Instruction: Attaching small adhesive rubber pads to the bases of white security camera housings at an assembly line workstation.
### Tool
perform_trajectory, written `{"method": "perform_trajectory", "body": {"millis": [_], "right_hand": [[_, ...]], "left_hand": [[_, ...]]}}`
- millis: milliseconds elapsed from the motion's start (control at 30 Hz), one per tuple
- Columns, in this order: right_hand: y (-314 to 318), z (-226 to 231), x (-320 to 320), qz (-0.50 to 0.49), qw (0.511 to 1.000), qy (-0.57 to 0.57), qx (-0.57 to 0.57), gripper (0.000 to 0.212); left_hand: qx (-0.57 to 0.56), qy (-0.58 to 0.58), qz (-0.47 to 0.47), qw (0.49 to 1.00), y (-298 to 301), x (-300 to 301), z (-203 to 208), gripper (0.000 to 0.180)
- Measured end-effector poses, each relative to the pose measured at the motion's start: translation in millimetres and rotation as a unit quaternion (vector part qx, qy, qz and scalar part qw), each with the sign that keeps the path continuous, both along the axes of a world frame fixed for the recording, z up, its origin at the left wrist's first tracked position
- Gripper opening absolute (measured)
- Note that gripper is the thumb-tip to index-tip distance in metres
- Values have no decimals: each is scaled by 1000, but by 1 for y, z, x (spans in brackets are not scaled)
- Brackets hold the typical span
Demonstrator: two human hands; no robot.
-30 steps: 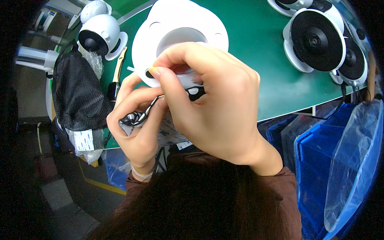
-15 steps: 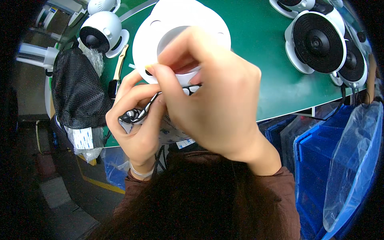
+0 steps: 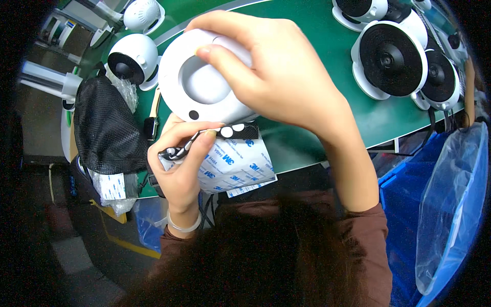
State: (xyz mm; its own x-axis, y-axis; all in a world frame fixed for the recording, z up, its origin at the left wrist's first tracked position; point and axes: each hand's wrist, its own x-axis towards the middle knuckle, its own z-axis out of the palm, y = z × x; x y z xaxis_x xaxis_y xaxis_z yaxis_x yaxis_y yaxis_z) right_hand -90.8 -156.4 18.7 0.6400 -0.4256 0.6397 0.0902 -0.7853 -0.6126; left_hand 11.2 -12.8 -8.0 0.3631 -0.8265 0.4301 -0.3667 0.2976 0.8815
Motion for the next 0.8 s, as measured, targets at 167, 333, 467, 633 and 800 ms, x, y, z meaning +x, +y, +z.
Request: {"method": "perform_trajectory", "body": {"millis": [167, 333, 467, 633, 800], "right_hand": [[0, -1, -3, 52, 998, 32, 13, 29], [26, -7, -8, -87, 994, 59, -3, 77], [31, -1, -5, -62, 996, 57, -1, 68], [26, -8, -29, -109, 986, -3, -125, 38], [67, -14, -51, -22, 996, 46, 72, 43]], "left_hand": [[8, 3, -5, 1000, 1, 2, -8, 13], [-8, -20, -39, 999, 2, 3, -8, 12], [-2, -10, -48, 999, 1, 2, -7, 14], [22, 32, 44, 998, 25, 7, -6, 15], [-16, -70, 130, 989, 36, -1, 3, 16]]}}
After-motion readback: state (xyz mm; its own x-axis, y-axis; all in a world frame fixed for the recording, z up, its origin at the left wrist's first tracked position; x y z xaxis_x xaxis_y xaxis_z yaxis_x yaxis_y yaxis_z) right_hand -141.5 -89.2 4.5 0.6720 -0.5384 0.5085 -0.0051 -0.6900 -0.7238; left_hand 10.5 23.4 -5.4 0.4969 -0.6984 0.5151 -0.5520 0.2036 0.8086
